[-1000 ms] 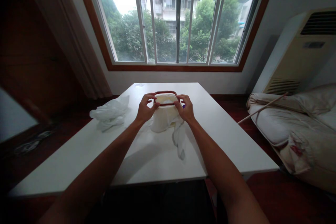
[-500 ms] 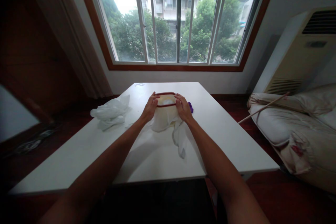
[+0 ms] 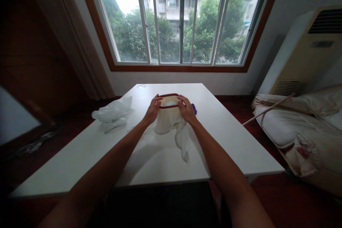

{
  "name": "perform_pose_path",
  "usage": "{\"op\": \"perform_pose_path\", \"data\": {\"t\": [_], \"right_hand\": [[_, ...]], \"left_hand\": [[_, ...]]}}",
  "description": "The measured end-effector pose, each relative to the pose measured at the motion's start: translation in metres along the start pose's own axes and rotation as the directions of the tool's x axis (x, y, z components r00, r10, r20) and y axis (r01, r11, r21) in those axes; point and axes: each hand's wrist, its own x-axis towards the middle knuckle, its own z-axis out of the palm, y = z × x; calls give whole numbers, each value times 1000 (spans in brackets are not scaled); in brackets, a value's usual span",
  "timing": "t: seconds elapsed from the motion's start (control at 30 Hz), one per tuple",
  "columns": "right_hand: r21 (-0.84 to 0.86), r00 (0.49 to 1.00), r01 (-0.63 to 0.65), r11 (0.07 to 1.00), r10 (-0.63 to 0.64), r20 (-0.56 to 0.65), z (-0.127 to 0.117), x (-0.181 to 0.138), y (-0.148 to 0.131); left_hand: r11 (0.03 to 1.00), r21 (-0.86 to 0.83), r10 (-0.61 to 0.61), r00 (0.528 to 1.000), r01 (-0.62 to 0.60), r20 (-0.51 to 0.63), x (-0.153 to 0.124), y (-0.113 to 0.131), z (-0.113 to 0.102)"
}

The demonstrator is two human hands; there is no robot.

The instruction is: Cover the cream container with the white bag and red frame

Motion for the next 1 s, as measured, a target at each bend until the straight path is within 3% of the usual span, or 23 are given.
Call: {"op": "perform_pose_path", "data": {"t": [0.63, 1.0], "right_hand": [[43, 994, -106, 993, 107, -21, 5, 2, 2], [58, 995, -99, 993, 99, 5, 0, -1, -3]], "left_hand": [[991, -89, -102, 995, 101, -13, 4, -13, 8], [995, -76, -71, 997, 71, 7, -1, -11, 8]]}}
